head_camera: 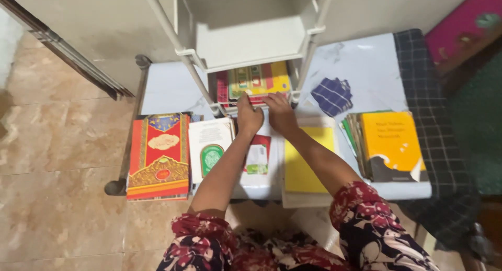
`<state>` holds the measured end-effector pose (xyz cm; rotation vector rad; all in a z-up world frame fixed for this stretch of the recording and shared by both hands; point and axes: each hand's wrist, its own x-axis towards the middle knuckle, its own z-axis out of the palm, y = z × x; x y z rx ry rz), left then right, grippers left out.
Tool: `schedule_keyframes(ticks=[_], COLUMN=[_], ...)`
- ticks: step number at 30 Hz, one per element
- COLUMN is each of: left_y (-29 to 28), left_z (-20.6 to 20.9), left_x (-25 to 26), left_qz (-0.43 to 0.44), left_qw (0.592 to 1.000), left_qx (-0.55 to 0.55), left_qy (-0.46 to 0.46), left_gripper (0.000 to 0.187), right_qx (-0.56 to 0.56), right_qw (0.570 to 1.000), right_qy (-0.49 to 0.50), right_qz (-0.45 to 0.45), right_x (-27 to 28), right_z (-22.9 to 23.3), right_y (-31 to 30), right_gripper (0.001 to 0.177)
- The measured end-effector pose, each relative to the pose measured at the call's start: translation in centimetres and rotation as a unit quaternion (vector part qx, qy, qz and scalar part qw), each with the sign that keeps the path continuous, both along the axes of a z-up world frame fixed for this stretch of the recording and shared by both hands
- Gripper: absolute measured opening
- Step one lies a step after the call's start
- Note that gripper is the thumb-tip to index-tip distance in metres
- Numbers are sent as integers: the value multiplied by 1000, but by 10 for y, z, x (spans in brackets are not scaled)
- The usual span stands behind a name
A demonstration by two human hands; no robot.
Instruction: The person removes books, notebooks, and papers from a plastic shelving unit onto the table by hand, then wipes down the empty shelves with a cloth.
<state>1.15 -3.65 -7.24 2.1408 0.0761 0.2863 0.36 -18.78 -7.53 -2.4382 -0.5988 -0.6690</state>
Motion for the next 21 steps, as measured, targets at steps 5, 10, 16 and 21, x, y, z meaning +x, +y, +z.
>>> schedule_keyframes(ticks=[5,10,16,21], left_y=[22,30,34,37], left_z=[7,2,0,23], left_x=[30,33,34,31], left_qz=[9,6,-9,-9], left_qw=[1000,1000,999,997], left_qx=[0,-24,-44,-74], left_qy=[19,14,-16,13], left_gripper=[73,72,66,66], right_qx=[-46,-98,-187,-128], right_qw=[998,990,978,990], right_qy=[-50,-83,-56,55], right_qz=[-17,-57,-71,-30], right_x=[60,87,79,77], right_z=[-35,-52,-59,-23], right_y=[34,46,54,46], right_gripper=[54,55,52,44])
